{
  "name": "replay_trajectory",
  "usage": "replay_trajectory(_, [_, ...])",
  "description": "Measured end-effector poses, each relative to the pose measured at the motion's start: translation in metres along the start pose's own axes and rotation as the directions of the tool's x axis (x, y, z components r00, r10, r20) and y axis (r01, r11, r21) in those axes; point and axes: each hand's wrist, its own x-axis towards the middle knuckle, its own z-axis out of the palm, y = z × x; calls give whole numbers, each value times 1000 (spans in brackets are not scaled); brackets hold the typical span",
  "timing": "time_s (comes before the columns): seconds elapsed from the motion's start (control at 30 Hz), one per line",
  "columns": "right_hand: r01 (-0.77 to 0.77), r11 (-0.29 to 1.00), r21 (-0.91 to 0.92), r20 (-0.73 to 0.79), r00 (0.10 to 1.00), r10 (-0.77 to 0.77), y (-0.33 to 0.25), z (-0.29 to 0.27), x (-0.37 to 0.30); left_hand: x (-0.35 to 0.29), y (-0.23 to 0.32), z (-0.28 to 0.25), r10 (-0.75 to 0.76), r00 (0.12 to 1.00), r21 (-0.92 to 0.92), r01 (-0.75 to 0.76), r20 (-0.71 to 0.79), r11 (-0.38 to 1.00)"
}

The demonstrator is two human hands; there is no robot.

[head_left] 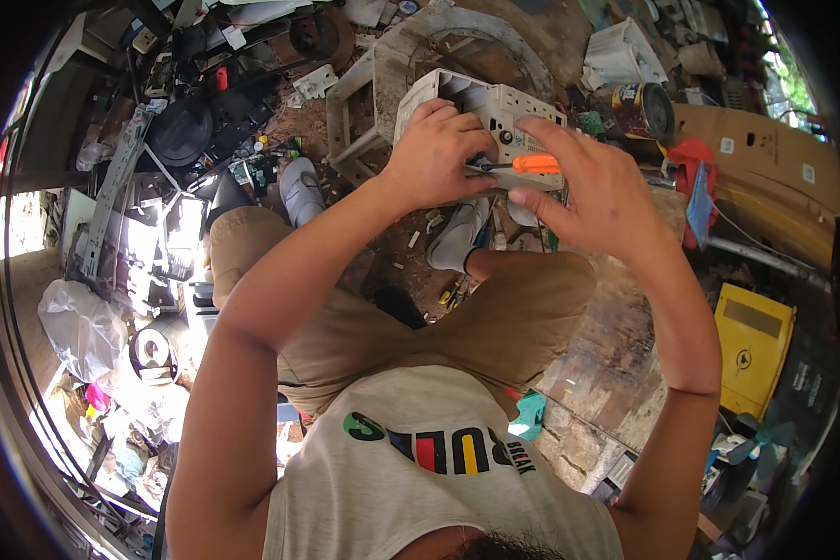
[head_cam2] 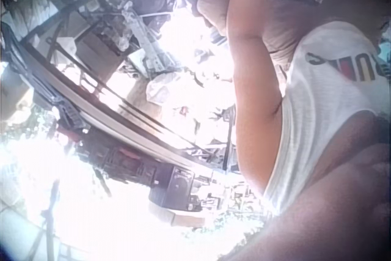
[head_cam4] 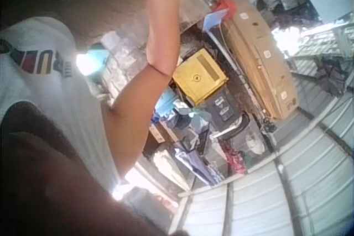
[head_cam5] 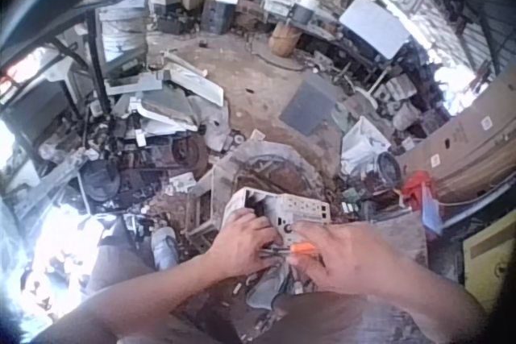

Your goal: The person removes the outer casing of a white electronic device using a screwdriver, prying the plastic panels apart to reveal internal circuit boards and wiring.

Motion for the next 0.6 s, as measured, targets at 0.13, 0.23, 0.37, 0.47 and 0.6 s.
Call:
replay_trajectory(0.13, [76, 996, -55, -31, 996, -78, 5, 4, 1, 0, -1, 2, 10, 1000, 3, -10, -16, 1000])
replay_trajectory(0.23, [68, 996, -50, -78, 994, -72, 3, 3, -3, 1, 1, 1, -3, 1000, -12, 3, 9, 1000])
replay_trajectory(0.37, [31, 994, -108, 23, 999, -29, 9, 6, 0, 0, -2, 2, 20, 1000, 14, -20, -16, 1000])
replay_trajectory(0.47, [264, 961, -88, -139, 952, -274, 9, 10, 6, -4, -10, 7, 55, 997, 99, -50, -47, 994])
replay_trajectory(0.6, [-200, 976, -83, 65, 977, 205, -6, 5, 3, 13, -1, 6, 75, 997, 84, -75, 2, 994])
